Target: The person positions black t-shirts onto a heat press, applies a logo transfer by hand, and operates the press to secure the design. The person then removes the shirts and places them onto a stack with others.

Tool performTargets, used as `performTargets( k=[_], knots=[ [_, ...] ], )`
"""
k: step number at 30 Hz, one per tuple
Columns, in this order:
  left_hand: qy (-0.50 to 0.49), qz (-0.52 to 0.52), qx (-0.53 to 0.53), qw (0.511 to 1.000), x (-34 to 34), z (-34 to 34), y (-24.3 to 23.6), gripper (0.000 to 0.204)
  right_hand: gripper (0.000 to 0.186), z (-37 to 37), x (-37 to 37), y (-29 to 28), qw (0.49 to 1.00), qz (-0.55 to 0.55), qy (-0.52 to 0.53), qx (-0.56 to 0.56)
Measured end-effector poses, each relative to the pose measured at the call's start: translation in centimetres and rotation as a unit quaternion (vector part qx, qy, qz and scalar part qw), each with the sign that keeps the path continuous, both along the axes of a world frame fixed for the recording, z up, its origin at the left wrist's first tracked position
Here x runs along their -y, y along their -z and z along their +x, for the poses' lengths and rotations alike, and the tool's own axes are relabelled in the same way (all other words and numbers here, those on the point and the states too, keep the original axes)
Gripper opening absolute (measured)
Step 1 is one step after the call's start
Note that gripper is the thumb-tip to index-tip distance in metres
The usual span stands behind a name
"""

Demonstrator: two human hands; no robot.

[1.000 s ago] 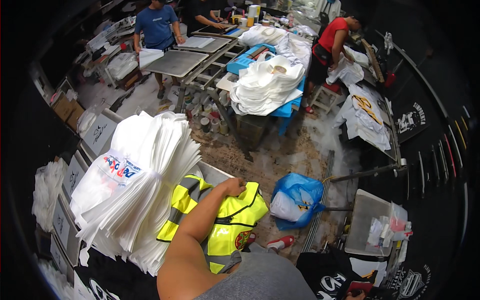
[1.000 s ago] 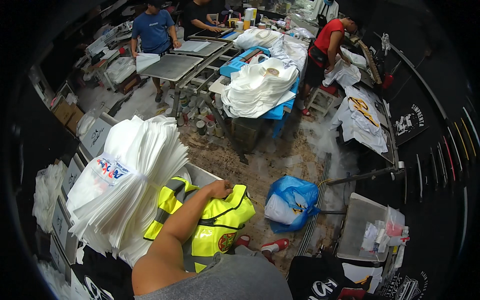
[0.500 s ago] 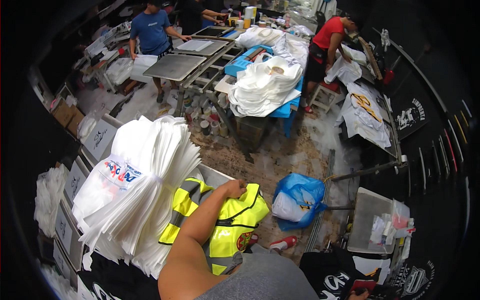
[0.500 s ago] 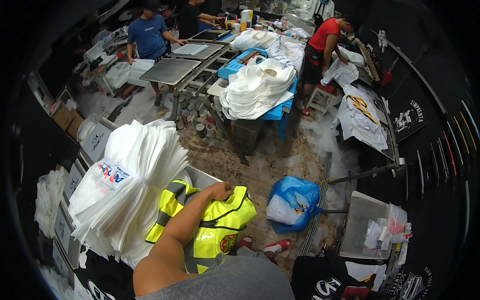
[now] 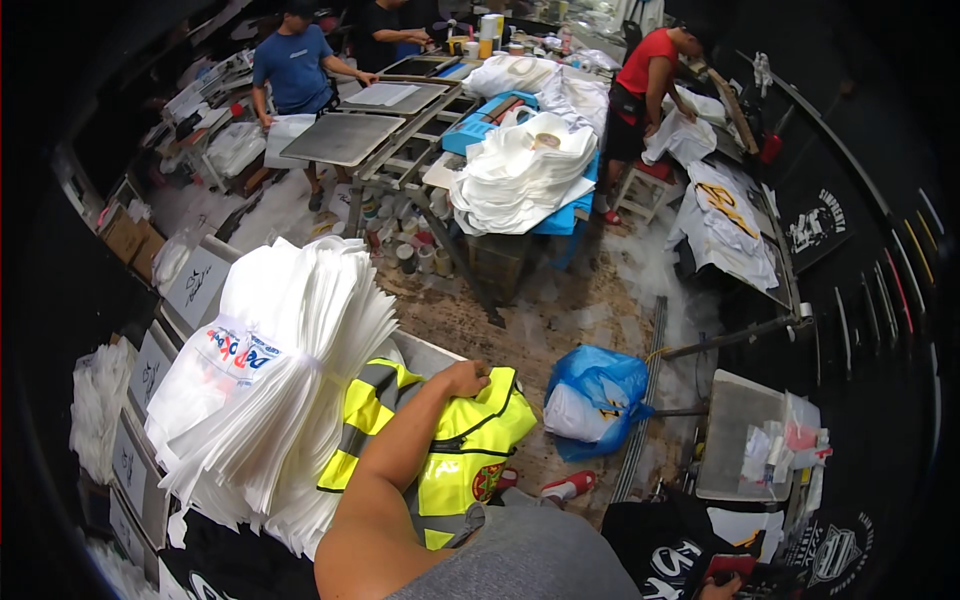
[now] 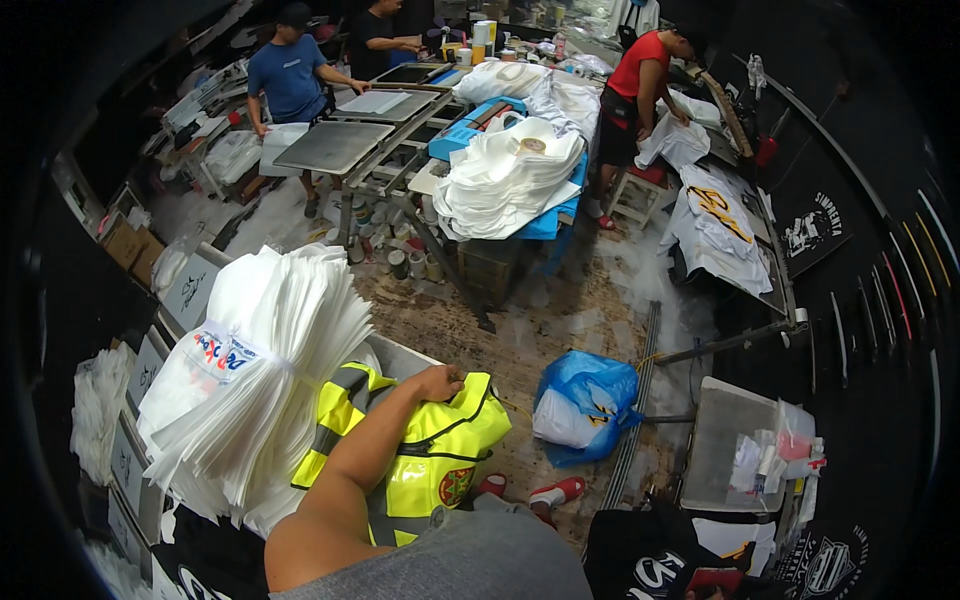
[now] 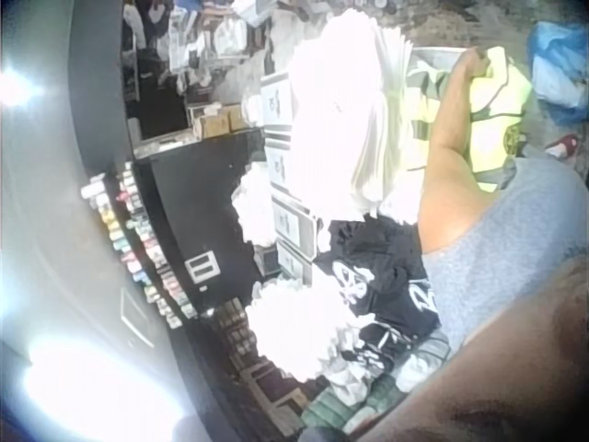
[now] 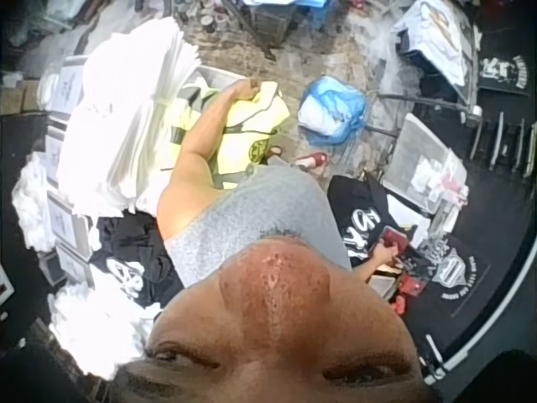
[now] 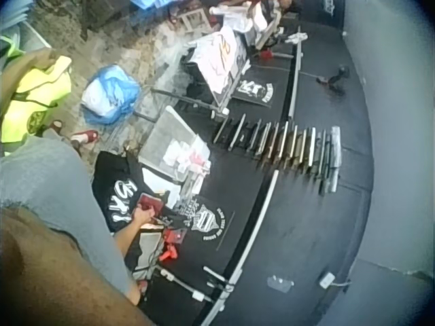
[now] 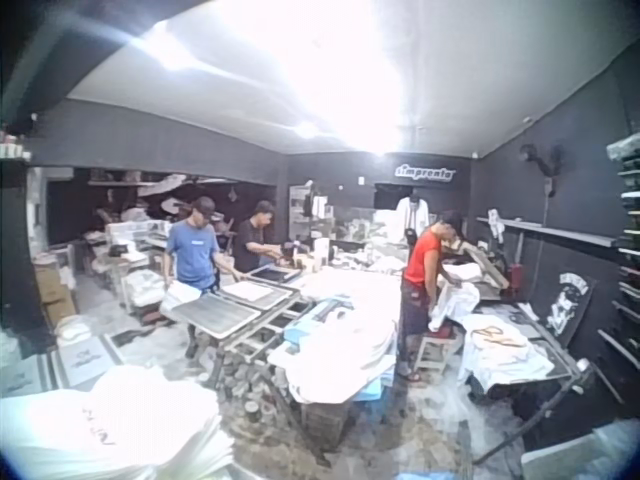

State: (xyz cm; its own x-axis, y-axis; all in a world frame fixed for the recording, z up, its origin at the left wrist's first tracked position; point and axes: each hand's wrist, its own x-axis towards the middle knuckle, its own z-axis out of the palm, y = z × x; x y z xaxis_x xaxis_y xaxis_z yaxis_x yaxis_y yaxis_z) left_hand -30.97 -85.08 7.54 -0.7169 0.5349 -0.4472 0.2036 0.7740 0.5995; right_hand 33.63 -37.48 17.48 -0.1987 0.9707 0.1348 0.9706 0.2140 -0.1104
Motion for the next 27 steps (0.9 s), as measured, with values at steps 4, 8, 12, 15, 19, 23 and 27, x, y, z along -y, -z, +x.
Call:
performTargets(
  k=[4, 8, 12, 15, 19, 23, 27],
  knots=[
    [0.000, -0.004, -0.010, 1.000, 0.0, -0.1, 0.6, 0.050, 0.061, -0.1, 0.1, 0.1, 1.000, -0.004, 0.000, -0.022],
    [-0.005, -0.001, -0.017, 1.000, 0.0, -0.2, 1.1, 0.048, 0.058, -0.2, 0.2, 0.0, 1.000, 0.014, -0.013, 0.008],
    [-0.006, 0.004, -0.003, 1.000, 0.0, -0.2, 1.0, 0.048, 0.056, -0.3, 0.3, -0.2, 1.000, 0.022, -0.014, 0.003],
    [-0.007, 0.010, -0.033, 0.999, 0.1, 0.0, 0.9, 0.047, 0.056, -0.2, 0.4, -0.2, 1.000, -0.002, -0.021, -0.010],
    [-0.004, 0.010, -0.034, 0.999, 0.1, -0.1, 1.0, 0.046, 0.051, 0.2, 0.0, 0.4, 0.998, 0.062, -0.025, -0.010],
    [-0.003, 0.020, -0.041, 0.999, 0.2, -0.1, 1.1, 0.045, 0.050, 0.7, -1.1, 1.6, 0.998, 0.056, -0.033, -0.013],
    [-0.004, 0.025, -0.022, 0.999, 0.1, -0.2, 0.9, 0.043, 0.072, 0.5, -1.5, 1.9, 0.997, 0.029, -0.038, -0.065]
  ],
)
